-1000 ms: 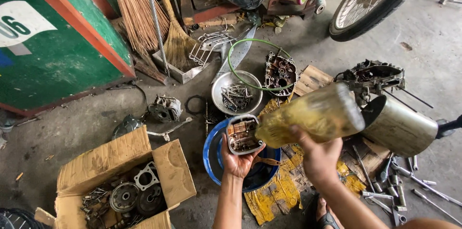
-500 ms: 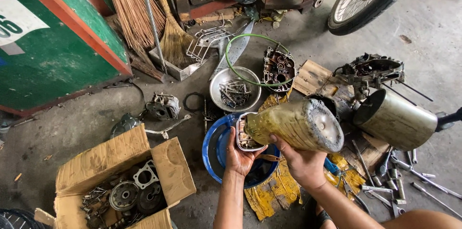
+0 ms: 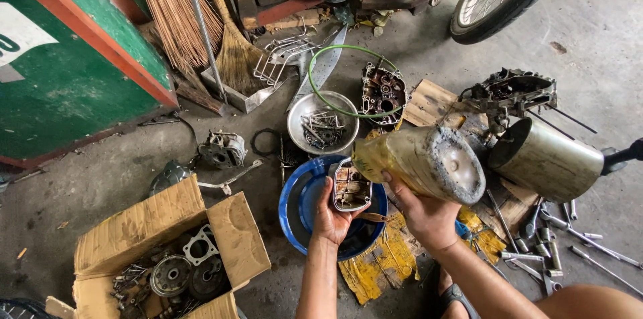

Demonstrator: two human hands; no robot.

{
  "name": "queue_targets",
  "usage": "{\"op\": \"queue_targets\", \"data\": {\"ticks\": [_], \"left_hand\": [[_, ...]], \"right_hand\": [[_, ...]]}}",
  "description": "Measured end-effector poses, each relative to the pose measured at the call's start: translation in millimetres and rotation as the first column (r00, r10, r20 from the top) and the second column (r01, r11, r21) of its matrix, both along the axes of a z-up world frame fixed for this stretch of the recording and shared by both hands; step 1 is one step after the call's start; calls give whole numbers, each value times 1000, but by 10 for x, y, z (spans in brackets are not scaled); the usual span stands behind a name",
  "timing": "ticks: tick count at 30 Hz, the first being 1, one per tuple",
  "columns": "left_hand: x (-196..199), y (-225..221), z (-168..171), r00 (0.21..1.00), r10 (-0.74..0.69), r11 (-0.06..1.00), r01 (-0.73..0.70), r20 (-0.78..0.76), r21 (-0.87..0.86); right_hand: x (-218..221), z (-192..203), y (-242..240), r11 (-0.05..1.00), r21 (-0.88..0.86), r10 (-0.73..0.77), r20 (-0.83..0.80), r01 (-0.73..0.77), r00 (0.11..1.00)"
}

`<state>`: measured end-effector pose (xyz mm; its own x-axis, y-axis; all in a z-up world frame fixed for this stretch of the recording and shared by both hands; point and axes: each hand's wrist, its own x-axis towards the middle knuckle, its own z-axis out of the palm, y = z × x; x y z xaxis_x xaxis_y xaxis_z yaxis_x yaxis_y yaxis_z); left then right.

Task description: Cleaning a motorcycle engine cover with solvent and a brush in a workshop.

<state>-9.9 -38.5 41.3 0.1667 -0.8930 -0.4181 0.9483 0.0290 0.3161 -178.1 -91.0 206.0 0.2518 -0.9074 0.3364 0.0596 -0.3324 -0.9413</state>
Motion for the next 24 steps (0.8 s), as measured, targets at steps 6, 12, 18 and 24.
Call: {"op": "queue_targets", "data": {"ticks": [6, 12, 18, 24], "left_hand": [[57, 22, 57, 1000, 13, 999, -14, -10, -29], [147, 67, -4, 999, 33, 998, -31, 34, -63], [228, 106, 11, 997, 60, 994, -55, 46, -99], [193, 133, 160, 994, -38, 974, 13, -104, -226]], "right_hand": [[-16, 21, -42, 999, -24, -24, -35, 23, 999], [21, 212, -31, 998, -60, -35, -95, 29, 995], [32, 223, -11, 998, -49, -43, -103, 38, 994], [42, 162, 21, 1000, -5, -2, 1, 2, 1000]]}}
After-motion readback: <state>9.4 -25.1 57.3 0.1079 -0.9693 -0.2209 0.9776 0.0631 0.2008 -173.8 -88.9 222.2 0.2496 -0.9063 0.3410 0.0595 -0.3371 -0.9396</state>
